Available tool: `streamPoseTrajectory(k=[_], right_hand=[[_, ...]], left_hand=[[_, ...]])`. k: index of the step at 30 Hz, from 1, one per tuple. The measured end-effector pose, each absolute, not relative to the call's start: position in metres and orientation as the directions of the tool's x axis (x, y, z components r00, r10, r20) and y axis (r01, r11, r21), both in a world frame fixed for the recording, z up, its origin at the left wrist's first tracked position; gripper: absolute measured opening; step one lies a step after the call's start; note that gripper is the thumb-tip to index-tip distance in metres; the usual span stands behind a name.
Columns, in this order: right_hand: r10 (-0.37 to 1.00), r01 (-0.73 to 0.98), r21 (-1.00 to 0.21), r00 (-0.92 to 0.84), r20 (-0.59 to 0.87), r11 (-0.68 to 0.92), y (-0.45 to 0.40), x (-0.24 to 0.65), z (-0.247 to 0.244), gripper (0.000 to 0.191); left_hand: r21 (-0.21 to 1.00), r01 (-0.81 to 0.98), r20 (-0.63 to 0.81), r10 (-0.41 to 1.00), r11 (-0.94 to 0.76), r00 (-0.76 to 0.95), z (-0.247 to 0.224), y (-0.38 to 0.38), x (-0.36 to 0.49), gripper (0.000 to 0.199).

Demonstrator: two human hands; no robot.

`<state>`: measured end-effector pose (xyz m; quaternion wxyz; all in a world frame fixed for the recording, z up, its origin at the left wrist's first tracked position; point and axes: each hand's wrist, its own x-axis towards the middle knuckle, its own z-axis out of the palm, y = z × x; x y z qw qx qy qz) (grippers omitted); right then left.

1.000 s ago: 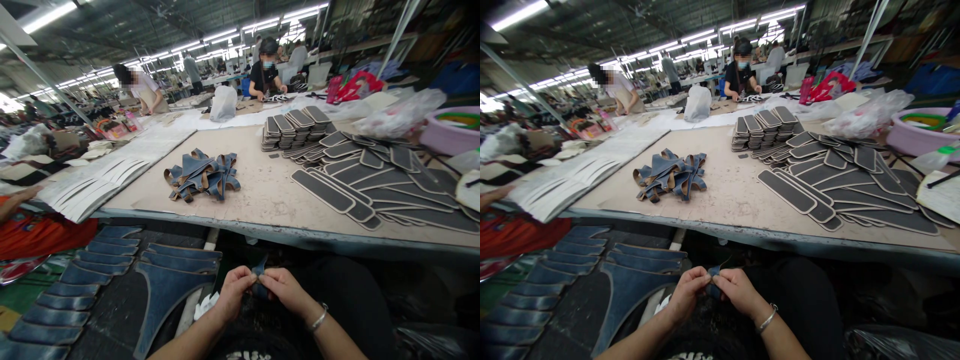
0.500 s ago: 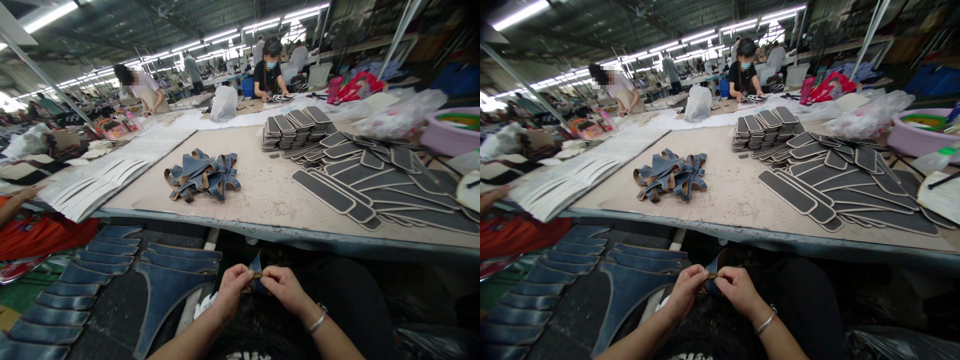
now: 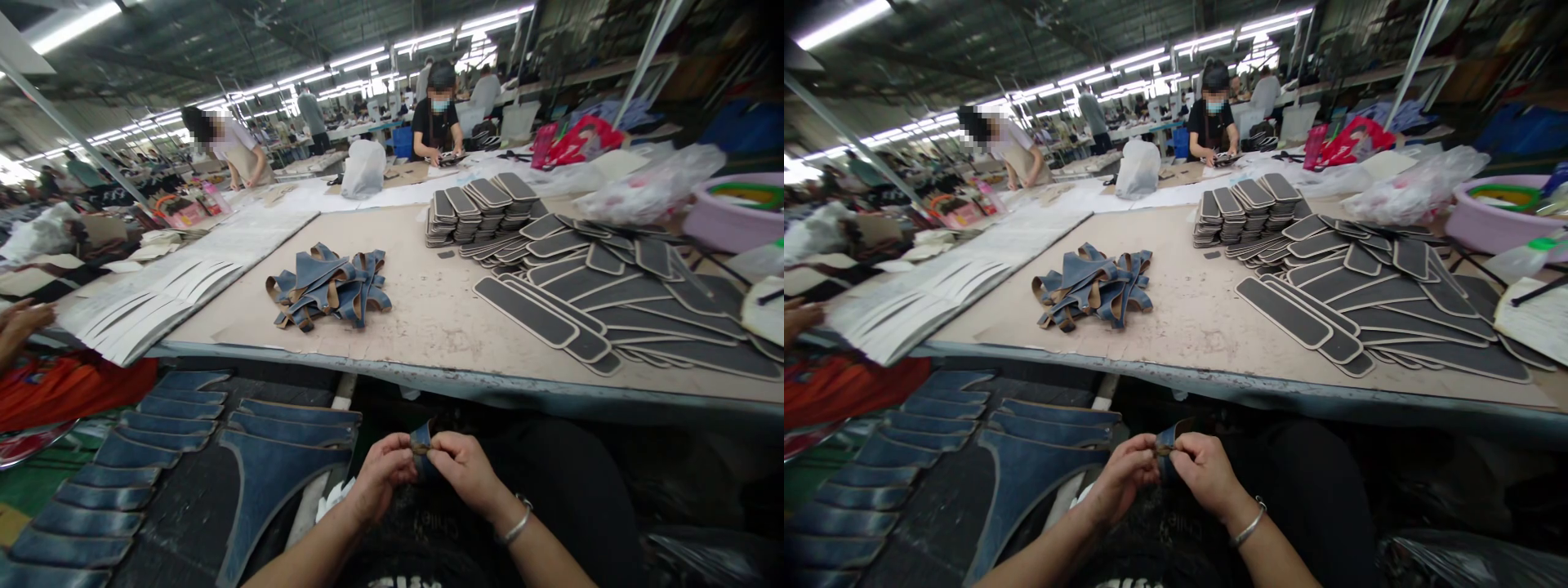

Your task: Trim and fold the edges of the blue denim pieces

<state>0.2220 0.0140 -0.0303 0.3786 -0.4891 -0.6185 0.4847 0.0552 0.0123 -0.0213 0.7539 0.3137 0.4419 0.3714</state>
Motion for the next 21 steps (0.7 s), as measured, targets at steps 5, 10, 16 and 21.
streamPoseTrajectory(k=[5,10,16,21], right_hand=[[0.966,0.267,-0.958,-0.257,0.033,0.103,0.011,0.22,-0.034,0.023],[0.952,0.327,-0.926,-0.293,0.089,0.187,0.008,0.216,-0.033,0.023],[0.912,0.444,-0.817,-0.342,0.225,0.368,0.002,0.213,-0.033,0.024],[0.92,0.403,-0.858,-0.35,0.176,0.318,0.003,0.214,-0.03,0.027]], left_hand=[[0.824,-0.187,-0.472,0.831,0.535,0.295,-0.022,0.013,0.06,0.028],[0.84,-0.207,-0.462,0.862,0.501,0.21,-0.026,0.011,0.063,0.021],[0.822,-0.287,-0.46,0.871,0.491,0.174,-0.024,0.005,0.067,0.019],[0.735,-0.352,-0.538,0.814,0.58,0.218,-0.023,0.008,0.068,0.026]])
